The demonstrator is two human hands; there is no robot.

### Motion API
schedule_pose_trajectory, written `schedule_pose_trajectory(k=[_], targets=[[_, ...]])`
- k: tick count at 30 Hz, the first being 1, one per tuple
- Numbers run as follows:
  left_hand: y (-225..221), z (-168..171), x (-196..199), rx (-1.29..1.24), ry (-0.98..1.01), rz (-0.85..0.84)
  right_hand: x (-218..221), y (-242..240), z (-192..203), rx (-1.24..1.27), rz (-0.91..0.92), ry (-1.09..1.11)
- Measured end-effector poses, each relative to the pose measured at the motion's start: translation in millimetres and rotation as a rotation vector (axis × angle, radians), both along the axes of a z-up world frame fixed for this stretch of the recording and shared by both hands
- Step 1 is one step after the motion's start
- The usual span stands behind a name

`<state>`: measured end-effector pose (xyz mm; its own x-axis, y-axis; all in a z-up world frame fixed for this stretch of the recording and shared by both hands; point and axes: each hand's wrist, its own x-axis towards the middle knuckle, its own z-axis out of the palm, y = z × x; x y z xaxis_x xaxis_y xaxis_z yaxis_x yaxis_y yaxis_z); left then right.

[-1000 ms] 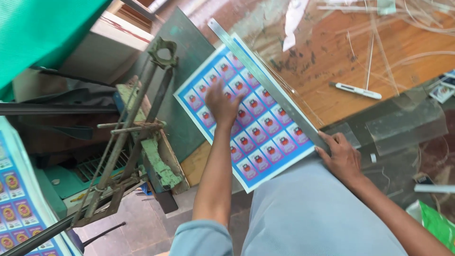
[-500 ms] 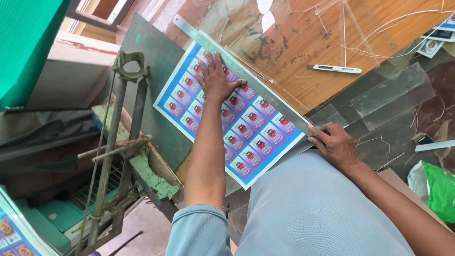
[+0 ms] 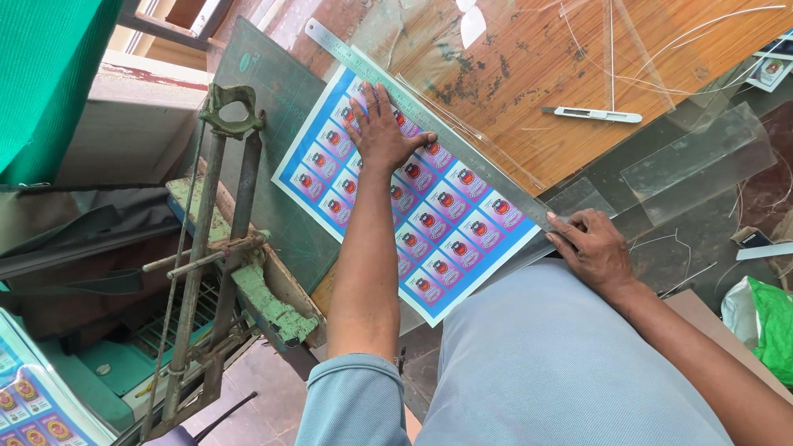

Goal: Cutting printed identification or informational sheets using a ruler and a utility knife.

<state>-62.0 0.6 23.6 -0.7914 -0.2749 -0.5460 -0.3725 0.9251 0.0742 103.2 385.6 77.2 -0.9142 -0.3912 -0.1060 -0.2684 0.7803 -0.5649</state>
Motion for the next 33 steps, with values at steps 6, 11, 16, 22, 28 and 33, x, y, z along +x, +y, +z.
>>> schedule_pose_trajectory(k=[6,11,16,22,28,33], targets=[[-2,0,0,0.001,0.029,-0.010,-1,0,3,-0.012,-0.021,-0.008],[-2,-1,-6,0.014,0.005,0.008,-2,-1,3,-0.032,-0.026,0.002],[-1,-3,-9,0.026,-0.022,0.035,-2,0,4,-0.022,-0.014,-0.017],[-3,-11,-9,0.014,-0.009,0.027,0,3,-2,0.003,0.013,0.000],[-1,-6,-10,0.030,-0.006,0.036,0,4,-4,0.027,0.017,-0.021],[-2,-8,-12,0.036,-0.004,0.031,1,6,-9,0.023,0.030,0.011]])
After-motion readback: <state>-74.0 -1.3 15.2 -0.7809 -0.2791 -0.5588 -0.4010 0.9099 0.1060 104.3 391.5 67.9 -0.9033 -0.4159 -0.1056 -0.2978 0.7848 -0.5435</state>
